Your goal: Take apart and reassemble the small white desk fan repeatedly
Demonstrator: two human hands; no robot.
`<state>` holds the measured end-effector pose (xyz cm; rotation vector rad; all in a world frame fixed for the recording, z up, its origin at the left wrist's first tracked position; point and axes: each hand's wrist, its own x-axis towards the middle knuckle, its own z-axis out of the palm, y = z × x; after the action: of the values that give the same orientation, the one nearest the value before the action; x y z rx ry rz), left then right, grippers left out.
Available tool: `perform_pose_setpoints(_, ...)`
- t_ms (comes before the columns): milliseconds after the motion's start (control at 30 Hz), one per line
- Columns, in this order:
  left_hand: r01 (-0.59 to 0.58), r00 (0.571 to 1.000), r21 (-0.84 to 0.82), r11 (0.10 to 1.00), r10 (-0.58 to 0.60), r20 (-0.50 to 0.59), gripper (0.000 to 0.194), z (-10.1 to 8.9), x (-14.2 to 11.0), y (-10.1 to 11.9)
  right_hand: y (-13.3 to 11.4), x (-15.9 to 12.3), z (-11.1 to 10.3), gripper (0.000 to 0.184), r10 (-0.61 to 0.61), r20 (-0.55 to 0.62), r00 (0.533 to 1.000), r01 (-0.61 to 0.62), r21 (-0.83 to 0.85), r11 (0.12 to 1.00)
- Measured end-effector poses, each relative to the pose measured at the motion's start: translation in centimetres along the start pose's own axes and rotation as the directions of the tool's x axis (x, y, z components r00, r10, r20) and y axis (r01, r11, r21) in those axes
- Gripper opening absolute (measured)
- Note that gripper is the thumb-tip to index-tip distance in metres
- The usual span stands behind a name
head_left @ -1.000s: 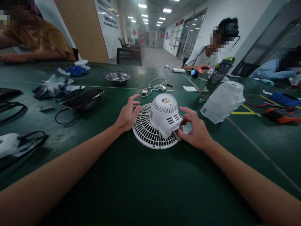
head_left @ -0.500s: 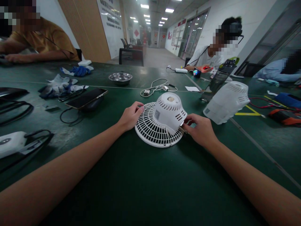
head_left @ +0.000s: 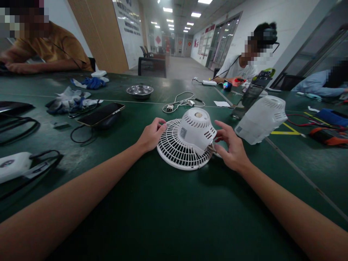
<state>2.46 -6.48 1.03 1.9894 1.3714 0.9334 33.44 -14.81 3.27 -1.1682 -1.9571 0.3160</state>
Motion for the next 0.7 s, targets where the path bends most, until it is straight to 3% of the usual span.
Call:
perform_pose_setpoints(100,0.004,1.000,-0.004,1.000,-0.004,0.003,0.040,0.0,0.0,0.1,-0.5,-0.1,0.3,0.086,-0.042,0.069,0.997,0.041,0.017,0.999)
perform_pose_setpoints(200,0.006,1.000,-0.022,1.000,-0.006,0.011,0.042,-0.2,0.0,0.0,-1.3,-0.1,1.2,0.107,0.030,0.094,0.995,-0.021,-0.100,0.995)
perform_pose_setpoints(300,-0.016,1.000,-0.133,0.991,0.017,0.010,0.047,-0.3,-0.2,-0.2,-1.8,-0.1,1.8,0.112,0.122,0.038,0.992,-0.118,-0.104,0.988)
perform_pose_setpoints(400,-0.184,0.982,-0.245,0.952,0.168,-0.086,0.050,-0.2,-0.6,-0.1,-1.8,-0.2,1.7,0.114,0.199,-0.041,0.979,-0.197,0.055,0.979)
perform_pose_setpoints(467,-0.342,0.935,-0.266,0.901,0.296,-0.197,0.055,0.0,-0.9,0.0,-1.5,-0.1,1.5,0.115,0.251,-0.080,0.965,-0.229,0.220,0.948)
perform_pose_setpoints(567,-0.462,0.873,-0.247,0.852,0.388,-0.296,0.062,0.4,-0.8,0.1,-1.4,-0.1,1.6,0.100,0.333,-0.085,0.939,-0.266,0.432,0.862)
perform_pose_setpoints(633,-0.431,0.891,-0.249,0.867,0.366,-0.268,0.065,0.6,-0.4,0.0,-1.6,-0.2,2.1,0.074,0.347,-0.020,0.938,-0.292,0.495,0.818)
perform_pose_setpoints(700,-0.349,0.935,-0.328,0.878,0.304,-0.181,0.066,0.9,-0.1,-0.3,-1.9,-0.2,2.7,0.059,0.271,0.085,0.959,-0.280,0.445,0.851)
